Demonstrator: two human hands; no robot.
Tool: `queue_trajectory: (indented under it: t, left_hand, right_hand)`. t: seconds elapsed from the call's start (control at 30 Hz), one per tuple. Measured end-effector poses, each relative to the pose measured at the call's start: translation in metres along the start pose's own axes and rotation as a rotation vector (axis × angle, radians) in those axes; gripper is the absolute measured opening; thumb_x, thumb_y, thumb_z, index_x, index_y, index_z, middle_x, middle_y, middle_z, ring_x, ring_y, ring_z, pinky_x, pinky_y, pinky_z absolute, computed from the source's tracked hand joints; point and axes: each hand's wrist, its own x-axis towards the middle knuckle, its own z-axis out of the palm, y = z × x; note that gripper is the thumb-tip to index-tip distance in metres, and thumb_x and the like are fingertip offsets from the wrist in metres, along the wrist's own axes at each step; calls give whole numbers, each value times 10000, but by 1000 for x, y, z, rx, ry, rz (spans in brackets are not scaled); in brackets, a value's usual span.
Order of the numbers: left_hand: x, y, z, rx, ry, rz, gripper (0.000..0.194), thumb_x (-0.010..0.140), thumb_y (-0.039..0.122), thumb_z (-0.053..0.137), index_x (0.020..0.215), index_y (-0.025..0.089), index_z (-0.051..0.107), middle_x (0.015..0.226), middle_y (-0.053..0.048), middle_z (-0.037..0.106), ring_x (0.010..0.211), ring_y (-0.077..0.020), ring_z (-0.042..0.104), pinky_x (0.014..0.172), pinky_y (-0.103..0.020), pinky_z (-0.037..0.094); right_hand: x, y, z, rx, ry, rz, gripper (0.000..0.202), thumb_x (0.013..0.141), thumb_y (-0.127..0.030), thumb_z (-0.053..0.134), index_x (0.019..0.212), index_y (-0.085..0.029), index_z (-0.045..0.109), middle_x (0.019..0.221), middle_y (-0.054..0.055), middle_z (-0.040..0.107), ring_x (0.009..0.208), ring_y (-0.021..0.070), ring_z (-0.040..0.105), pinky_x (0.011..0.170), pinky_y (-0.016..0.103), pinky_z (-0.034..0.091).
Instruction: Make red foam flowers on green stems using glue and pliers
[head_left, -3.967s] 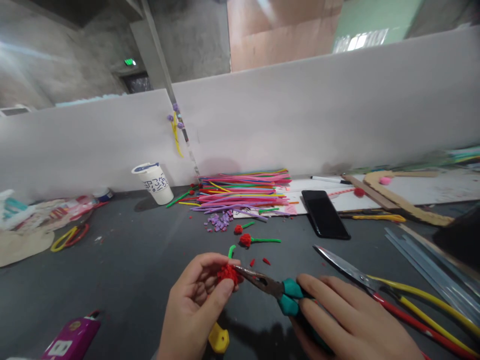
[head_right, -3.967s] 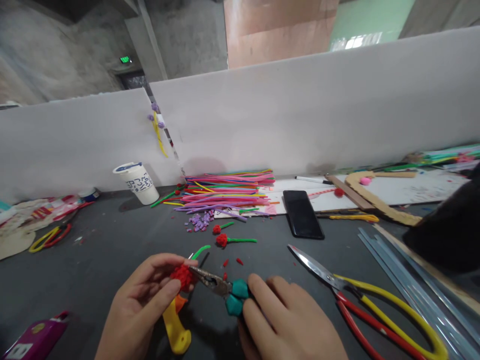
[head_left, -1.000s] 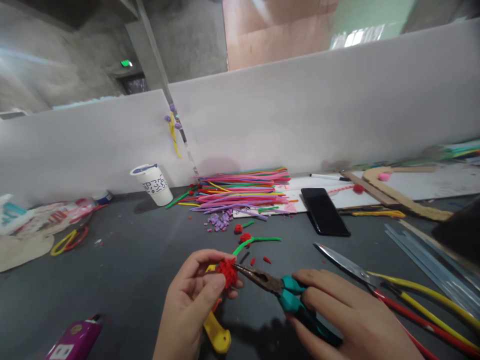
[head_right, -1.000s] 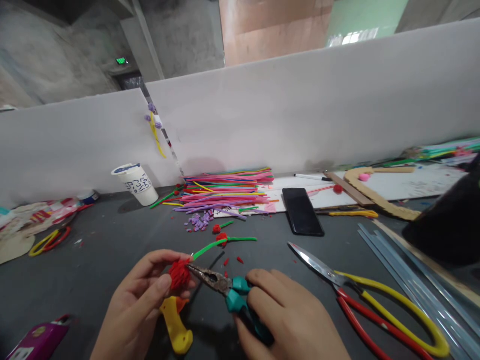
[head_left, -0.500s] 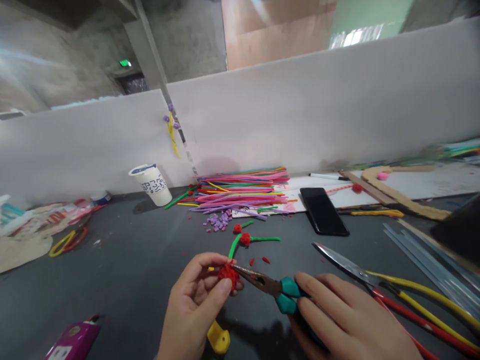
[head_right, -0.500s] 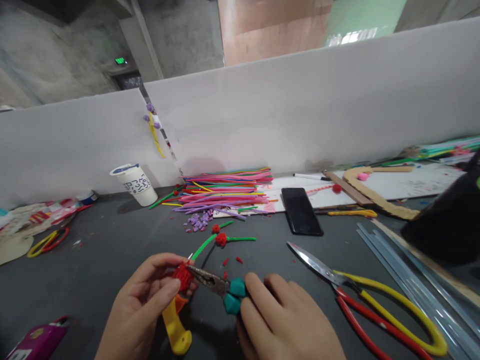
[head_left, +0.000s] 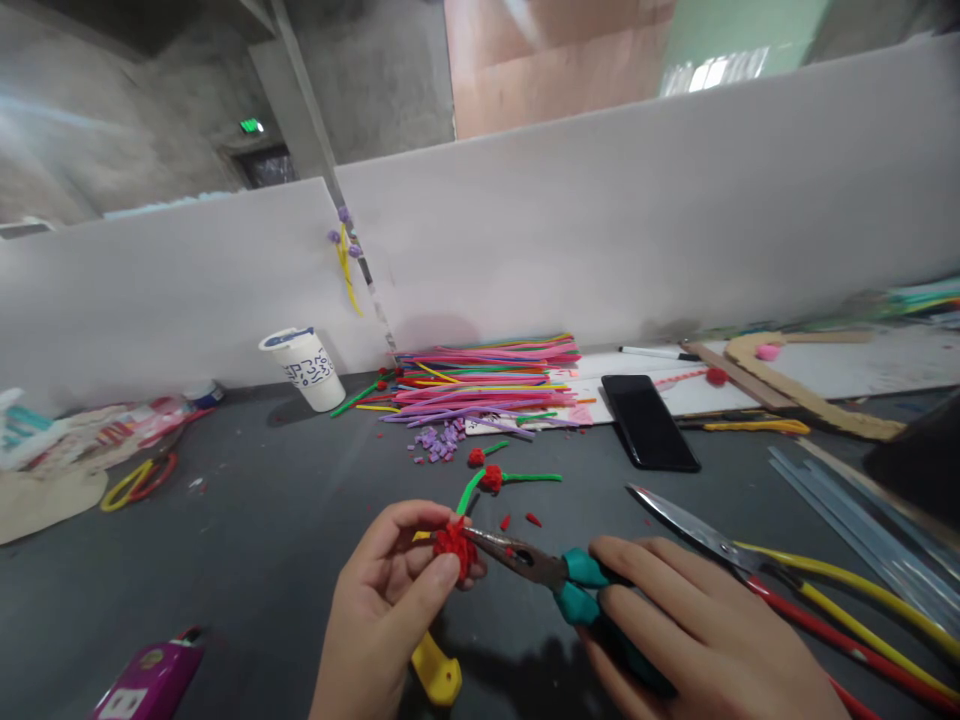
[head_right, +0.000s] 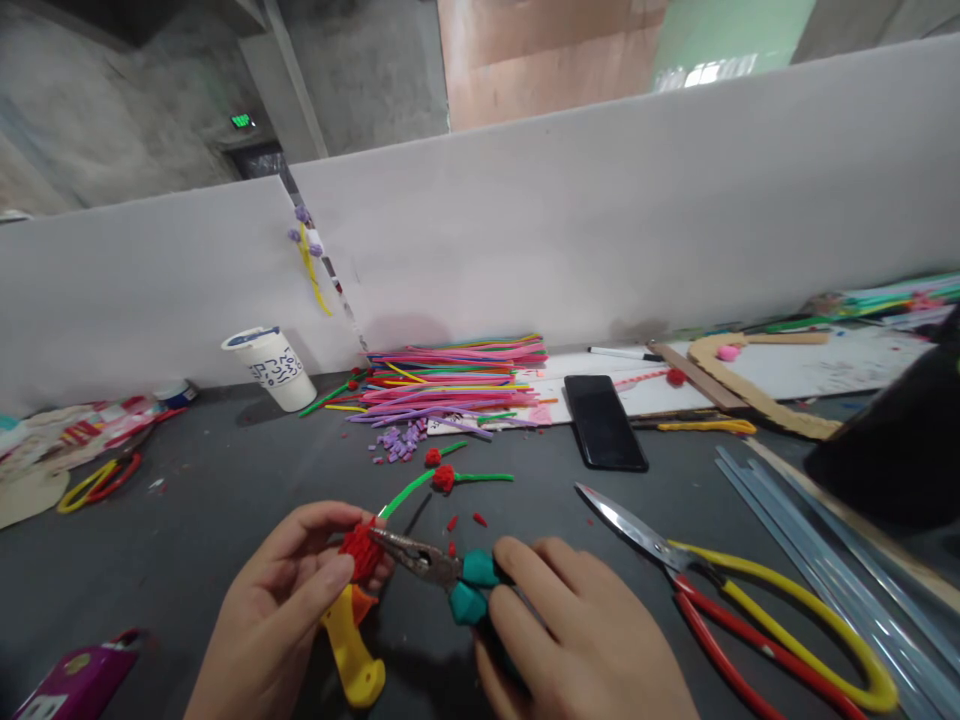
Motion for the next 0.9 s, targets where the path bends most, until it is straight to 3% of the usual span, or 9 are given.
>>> queue_trajectory:
  t: [0.5, 0.73, 0.9]
  left_hand:
    - [-1, 1, -2, -23, 8, -16, 227, 673, 274, 825, 852, 175, 727, 753, -54, 783, 595, -147, 696, 544, -206, 515]
    - [-2, 2, 0, -2, 35, -10, 239, 659, 276, 823, 851, 173, 725, 747, -56, 777, 623, -181, 716, 515, -217, 514]
    - [-1, 2, -2, 0, 16, -7, 233, 663, 268, 820, 854, 173, 726, 758, -58, 786, 599, -169, 711, 527, -218, 517]
  right_hand:
    - [2, 0, -10, 15, -19, 7, 291, 926, -192, 454, 723, -232, 659, 898, 70, 730, 792, 213, 652, 676, 326, 530]
    - [-2, -4, -2, -63, 27, 62, 196, 885, -367, 570, 773, -243, 673, 917, 90, 713, 800, 225, 665, 678, 331, 554]
    - [-3, -3, -3, -47, 25, 72, 194, 884, -353, 573, 760, -243, 674, 903, 86, 716, 796, 222, 671, 678, 323, 553]
